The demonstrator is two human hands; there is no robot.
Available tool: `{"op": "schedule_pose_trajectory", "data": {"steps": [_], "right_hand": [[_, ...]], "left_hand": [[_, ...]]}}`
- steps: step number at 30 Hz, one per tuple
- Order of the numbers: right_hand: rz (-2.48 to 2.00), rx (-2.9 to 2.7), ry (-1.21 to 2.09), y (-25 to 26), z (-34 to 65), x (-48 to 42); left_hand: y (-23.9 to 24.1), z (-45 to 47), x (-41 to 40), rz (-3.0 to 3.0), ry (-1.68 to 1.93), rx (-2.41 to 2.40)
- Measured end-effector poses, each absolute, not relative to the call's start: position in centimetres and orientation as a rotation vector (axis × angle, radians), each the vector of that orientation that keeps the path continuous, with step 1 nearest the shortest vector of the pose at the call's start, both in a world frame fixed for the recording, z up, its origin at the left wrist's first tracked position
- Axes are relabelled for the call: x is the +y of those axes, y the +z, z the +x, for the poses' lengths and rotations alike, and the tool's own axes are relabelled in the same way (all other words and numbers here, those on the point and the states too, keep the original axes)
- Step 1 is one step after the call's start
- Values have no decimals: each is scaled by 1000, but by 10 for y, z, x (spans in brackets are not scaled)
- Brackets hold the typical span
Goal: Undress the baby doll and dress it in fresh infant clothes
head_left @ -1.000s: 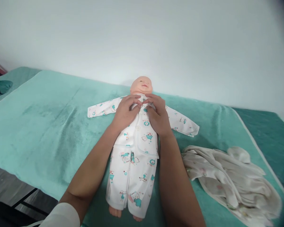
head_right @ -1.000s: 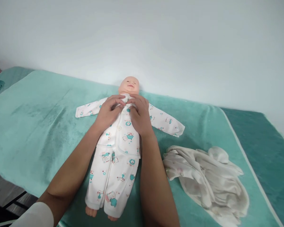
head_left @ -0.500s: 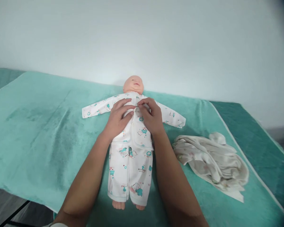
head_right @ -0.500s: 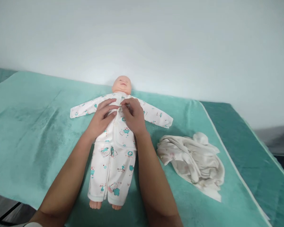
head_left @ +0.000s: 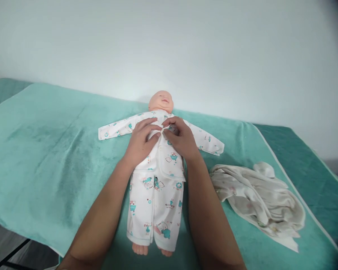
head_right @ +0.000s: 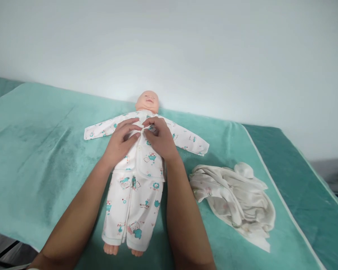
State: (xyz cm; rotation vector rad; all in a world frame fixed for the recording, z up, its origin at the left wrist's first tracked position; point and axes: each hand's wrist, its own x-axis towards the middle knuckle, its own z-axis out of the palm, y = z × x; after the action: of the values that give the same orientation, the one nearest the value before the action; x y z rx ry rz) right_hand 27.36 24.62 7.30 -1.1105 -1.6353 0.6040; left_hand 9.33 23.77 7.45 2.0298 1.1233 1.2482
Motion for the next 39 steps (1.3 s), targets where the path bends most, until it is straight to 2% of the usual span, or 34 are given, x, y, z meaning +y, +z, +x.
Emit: {"op": "schedule_pose_trajectory", "data": {"steps": [7,15,25,31,39], "right_hand": [[-1112,-1546,639,74,271,246],[-1083,-1527,655,70,271,248],[-900,-1353,887,65,273,252],[-936,-1329,796,64,273,252],[-985,-1218,746,61,271,253]], "left_hand": [[72,94,240,1890,1288,1107],[73,94,237,2027,1264,1135],[73,97,236,2132,1200,1190],[78,95,234,2054,1205,1161],[88,77,236,2178,906,881]]}}
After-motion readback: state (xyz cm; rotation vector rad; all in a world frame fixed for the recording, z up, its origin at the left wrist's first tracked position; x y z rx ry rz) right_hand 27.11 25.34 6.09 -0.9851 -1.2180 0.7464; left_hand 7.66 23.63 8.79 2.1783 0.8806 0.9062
